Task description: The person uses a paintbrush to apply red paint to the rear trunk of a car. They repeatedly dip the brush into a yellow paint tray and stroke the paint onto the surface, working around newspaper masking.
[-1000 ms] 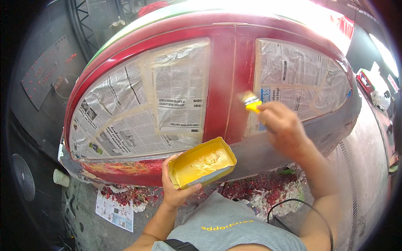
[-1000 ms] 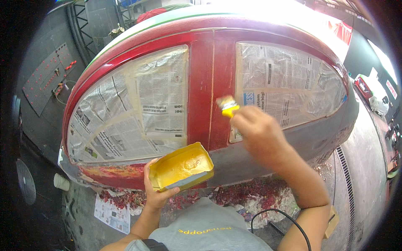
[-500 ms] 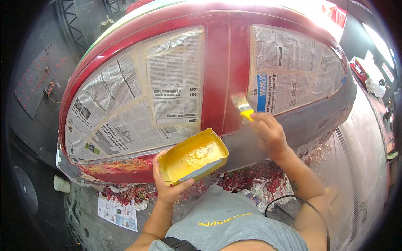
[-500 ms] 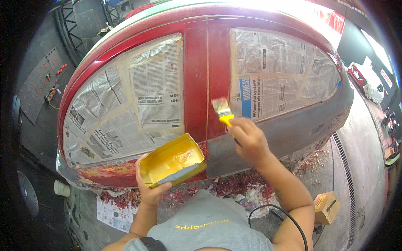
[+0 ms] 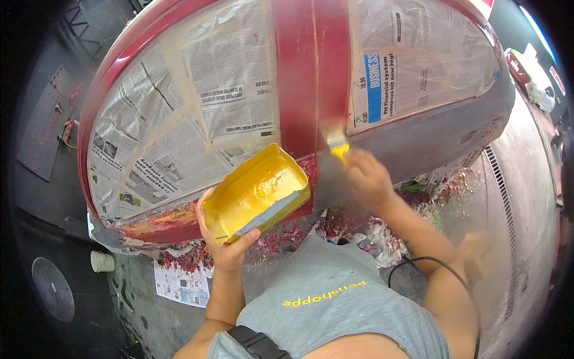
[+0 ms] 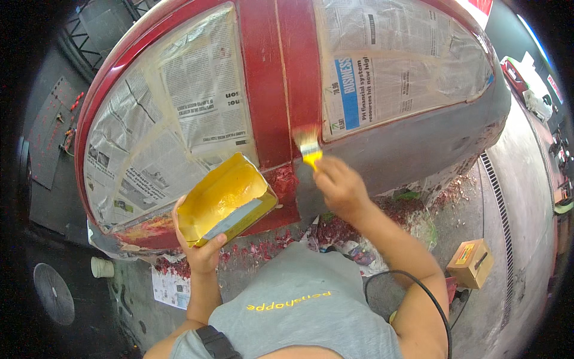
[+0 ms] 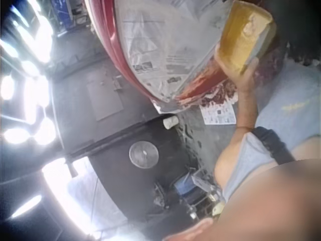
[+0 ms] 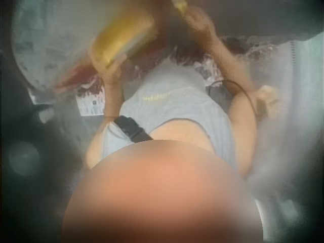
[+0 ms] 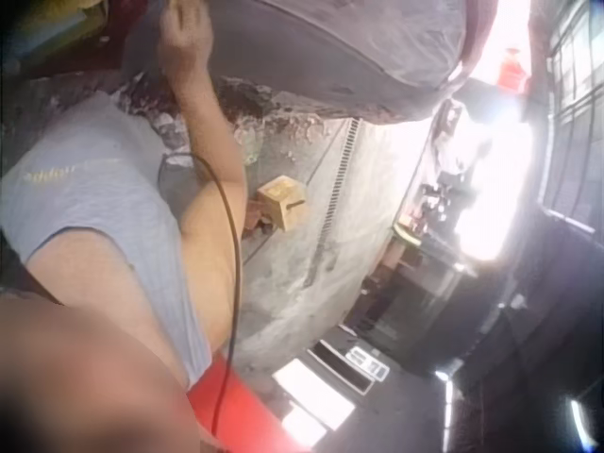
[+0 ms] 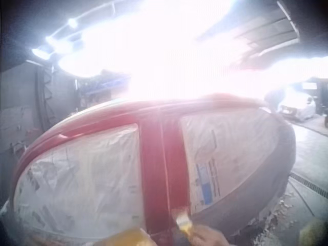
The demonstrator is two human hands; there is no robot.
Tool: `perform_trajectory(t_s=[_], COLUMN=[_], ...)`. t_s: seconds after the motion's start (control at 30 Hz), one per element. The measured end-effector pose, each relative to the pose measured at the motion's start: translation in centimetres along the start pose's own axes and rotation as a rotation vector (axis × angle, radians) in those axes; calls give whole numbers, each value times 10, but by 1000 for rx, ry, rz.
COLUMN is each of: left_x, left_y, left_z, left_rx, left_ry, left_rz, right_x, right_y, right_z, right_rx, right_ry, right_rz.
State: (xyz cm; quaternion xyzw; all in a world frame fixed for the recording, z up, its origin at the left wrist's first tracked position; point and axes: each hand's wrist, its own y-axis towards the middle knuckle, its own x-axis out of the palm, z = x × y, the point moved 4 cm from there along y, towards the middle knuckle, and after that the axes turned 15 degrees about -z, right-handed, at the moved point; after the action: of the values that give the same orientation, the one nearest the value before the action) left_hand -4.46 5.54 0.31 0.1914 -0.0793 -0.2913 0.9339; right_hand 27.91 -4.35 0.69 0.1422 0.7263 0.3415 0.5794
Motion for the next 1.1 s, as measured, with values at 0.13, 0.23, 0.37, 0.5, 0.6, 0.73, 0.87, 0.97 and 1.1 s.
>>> perform_trajectory(t_s=[0.13, 0.23, 0.37, 0.5, 0.6, 0.73, 0.87, 0.97, 1.1], left_x=[-5, -6, -9, -14, -18, -26, -30, -29, -25], left_y=[1, 0, -3, -9, -14, -21, -20, -21, -21], left_z=[3, 1, -2, -1, -4, -7, -7, -6, -13], left_rx=[-11, -19, -15, 6, -5, 0, 2, -10, -25], left_ry=[2, -16, 3, 5, -25, 4, 5, -7, 15], left_rz=[10, 13, 12, 6, 28, 60, 56, 54, 21], right_x=[-8, -33, -46, -92, -102, -55, -44, -77, -116], right_y=[-25, -11, 47, 99, 94, 74, 82, 87, 84], right_z=[-1, 32, 57, 58, 44, 24, 31, 36, 15], right_rx=[95, 310, 409, 348, 345, 348, 325, 347, 304], right_ry=[172, 373, 383, 262, 273, 326, 289, 261, 369], right_rz=[-135, -181, -441, -302, -265, -474, -434, -296, -159])
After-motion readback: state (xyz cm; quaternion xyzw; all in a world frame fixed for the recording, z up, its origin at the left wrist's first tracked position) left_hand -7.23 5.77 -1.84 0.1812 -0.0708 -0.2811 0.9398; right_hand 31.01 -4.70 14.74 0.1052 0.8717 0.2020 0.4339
